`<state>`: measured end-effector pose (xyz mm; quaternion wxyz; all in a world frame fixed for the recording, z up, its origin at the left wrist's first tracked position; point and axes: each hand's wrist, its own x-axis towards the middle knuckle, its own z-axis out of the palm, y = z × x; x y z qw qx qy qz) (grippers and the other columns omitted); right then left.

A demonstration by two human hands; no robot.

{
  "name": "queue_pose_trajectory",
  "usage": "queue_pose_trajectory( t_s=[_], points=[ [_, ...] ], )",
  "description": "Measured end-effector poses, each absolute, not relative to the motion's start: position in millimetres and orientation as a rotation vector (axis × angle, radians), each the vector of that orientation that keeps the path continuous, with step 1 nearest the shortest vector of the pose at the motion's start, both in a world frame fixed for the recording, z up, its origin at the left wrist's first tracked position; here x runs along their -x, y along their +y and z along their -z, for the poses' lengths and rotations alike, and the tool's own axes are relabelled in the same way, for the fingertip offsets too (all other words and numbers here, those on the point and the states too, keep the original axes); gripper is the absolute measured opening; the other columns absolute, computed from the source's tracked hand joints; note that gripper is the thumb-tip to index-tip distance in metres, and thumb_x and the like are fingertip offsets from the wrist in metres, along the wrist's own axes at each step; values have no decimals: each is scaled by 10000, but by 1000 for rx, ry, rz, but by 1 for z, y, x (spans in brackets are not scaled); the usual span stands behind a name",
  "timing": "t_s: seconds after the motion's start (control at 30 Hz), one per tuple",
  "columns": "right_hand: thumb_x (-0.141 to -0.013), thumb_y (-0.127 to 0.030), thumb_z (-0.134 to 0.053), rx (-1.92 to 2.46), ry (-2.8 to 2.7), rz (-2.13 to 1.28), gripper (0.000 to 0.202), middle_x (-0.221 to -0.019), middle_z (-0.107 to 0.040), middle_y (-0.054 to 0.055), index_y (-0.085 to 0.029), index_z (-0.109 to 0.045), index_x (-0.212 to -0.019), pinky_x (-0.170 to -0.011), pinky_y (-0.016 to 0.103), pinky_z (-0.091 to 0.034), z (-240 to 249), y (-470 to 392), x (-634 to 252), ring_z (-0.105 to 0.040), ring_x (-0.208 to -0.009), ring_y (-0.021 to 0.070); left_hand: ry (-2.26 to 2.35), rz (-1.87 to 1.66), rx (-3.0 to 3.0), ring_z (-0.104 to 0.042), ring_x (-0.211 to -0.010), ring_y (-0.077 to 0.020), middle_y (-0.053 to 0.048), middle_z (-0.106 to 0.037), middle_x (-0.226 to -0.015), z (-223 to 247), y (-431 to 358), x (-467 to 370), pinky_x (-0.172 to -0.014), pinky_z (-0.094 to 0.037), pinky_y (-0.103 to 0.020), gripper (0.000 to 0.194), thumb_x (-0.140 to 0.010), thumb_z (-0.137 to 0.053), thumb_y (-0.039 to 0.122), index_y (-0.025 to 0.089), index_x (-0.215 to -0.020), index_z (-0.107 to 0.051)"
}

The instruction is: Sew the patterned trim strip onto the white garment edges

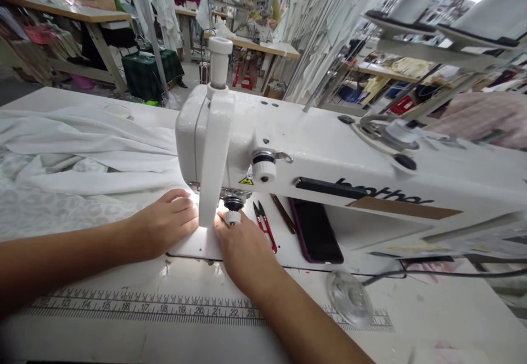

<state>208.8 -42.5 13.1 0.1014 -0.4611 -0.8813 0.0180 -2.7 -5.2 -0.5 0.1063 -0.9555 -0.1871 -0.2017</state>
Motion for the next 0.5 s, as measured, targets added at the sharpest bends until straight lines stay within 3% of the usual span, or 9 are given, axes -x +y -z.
queue_pose_trajectory(
  t_s=[0.27, 0.5],
  points=[
    [-853, -47, -477, 1364, -2576, -15, 426, -1257, -624, 121, -166, -625, -1235, -865, 400, -533, -9, -30, -211, -605, -1080, 260, -575, 558, 2769, -468, -759, -186, -48, -523, -695, -7, 2, 1, -893, -396, -385, 262, -802, -405, -20, 140, -645, -541],
    [-879, -66, -456, 1365, -2509, 31, 407, -1173, -670, 100, -191, -634, -1224, -886, 404, -521, -9, -32, -209, -617, -1044, 252, -633, 595, 2727, -473, -772, -192, -44, -544, -707, -2, 2, 1, -898, -389, -389, 284, -795, -398, -35, 155, -687, -580]
  ],
)
